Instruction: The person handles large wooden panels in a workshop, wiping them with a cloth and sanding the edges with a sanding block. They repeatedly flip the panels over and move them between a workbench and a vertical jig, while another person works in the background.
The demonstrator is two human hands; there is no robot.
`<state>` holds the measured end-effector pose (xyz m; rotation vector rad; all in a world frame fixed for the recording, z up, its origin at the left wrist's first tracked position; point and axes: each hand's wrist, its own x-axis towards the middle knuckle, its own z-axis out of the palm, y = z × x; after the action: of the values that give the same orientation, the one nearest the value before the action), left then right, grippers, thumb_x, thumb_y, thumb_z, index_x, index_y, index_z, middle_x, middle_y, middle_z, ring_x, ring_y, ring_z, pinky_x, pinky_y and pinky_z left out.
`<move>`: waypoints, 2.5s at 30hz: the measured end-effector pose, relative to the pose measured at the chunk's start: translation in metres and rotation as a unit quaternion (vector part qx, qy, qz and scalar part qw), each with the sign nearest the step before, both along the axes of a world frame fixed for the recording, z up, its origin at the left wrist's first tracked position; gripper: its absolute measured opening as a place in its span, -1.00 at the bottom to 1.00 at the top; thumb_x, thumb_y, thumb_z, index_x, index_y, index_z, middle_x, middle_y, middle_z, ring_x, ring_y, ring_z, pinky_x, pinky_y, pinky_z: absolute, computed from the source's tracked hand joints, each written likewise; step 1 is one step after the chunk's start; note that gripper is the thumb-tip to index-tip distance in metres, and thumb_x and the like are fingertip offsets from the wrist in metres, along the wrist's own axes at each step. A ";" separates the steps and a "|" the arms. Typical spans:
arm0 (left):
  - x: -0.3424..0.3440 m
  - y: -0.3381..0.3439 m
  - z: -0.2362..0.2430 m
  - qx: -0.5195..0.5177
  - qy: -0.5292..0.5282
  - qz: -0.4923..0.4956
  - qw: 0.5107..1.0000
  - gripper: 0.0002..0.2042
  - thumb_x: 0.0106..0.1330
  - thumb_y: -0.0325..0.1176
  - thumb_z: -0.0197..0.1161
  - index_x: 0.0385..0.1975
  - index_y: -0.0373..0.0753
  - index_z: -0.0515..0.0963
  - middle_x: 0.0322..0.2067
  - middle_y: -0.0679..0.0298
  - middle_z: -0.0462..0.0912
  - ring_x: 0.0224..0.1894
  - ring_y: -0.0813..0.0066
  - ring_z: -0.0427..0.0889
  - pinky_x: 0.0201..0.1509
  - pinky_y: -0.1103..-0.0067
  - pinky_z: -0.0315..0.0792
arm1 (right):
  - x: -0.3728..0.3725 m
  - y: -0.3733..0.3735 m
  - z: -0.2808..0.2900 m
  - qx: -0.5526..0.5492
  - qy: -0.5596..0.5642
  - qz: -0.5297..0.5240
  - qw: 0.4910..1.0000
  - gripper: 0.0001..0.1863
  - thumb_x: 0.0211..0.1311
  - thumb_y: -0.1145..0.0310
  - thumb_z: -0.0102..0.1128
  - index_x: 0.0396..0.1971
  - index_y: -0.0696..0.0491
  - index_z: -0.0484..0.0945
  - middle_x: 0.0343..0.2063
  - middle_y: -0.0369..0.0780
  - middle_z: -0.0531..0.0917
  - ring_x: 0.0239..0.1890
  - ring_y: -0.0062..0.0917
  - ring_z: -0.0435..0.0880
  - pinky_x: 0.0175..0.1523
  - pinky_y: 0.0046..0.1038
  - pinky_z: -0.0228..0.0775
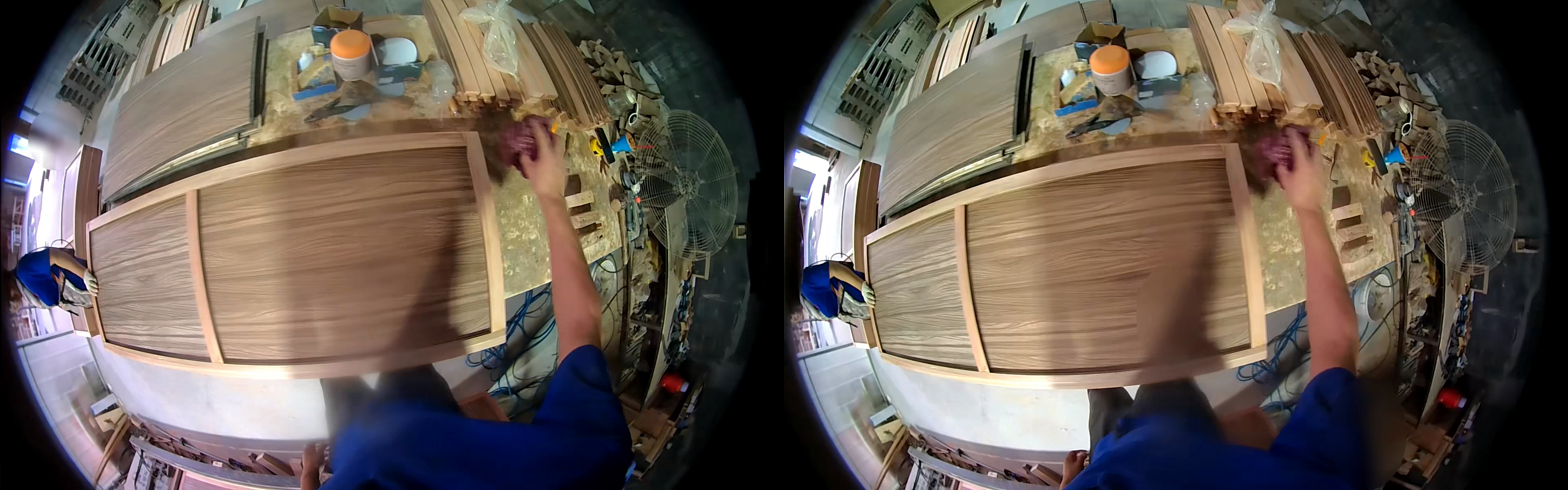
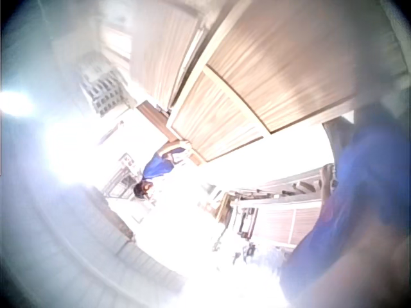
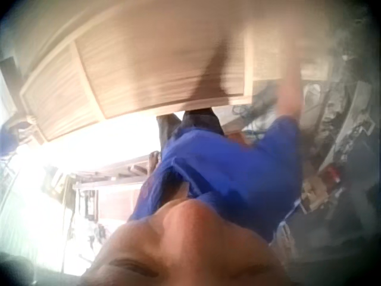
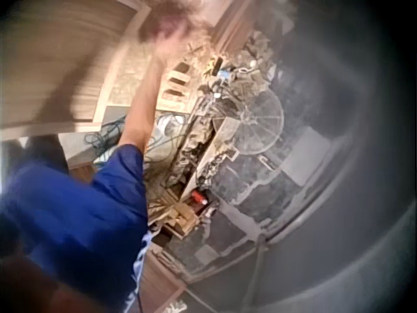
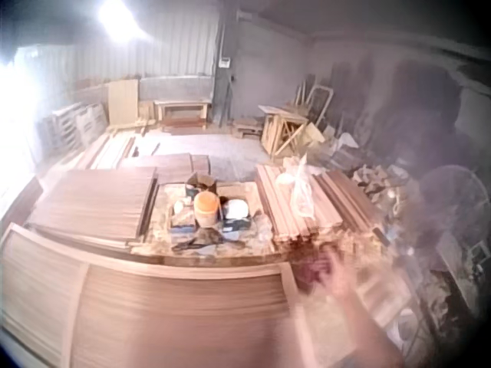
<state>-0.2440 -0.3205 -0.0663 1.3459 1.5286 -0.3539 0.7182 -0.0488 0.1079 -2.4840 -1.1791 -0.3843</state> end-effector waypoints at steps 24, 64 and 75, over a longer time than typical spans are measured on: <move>0.220 -0.051 0.128 -0.096 -0.015 0.387 0.917 -0.63 0.50 -0.16 0.21 0.10 -0.31 0.52 -0.07 0.10 0.65 -0.06 0.29 0.62 0.01 0.33 0.55 | 0.047 0.089 -0.080 -0.297 -0.137 0.249 0.911 -0.78 0.20 0.36 0.15 -0.22 -0.09 0.74 0.07 -0.19 0.55 0.14 -0.26 0.48 0.18 -0.09 0.35; 0.535 -0.522 0.191 0.237 0.353 0.902 0.075 -0.90 0.38 -0.41 0.22 -0.22 -0.27 0.60 -0.22 0.20 0.72 -0.14 0.45 0.66 0.05 0.46 0.52 | -0.801 -0.370 0.064 -0.286 0.162 0.945 -0.010 -0.86 0.34 0.48 0.23 -0.15 0.15 0.62 -0.28 -0.06 0.66 -0.23 -0.22 0.67 -0.11 -0.31 0.51; 0.631 -0.902 0.180 0.437 0.375 0.702 -0.420 -0.38 0.57 0.13 -0.20 0.44 -0.15 0.28 0.43 0.25 0.33 0.47 0.33 0.26 0.53 0.33 0.04 | -0.907 -0.782 0.149 -0.313 0.367 0.872 -0.088 -0.48 0.36 0.01 0.34 0.04 0.16 0.59 -0.05 -0.18 0.67 0.03 -0.50 0.62 0.06 -0.43 0.48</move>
<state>0.3866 -1.2223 0.1142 1.1906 -0.8876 -1.1358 -0.1888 -0.8307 0.2565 -1.0388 2.1902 -1.9346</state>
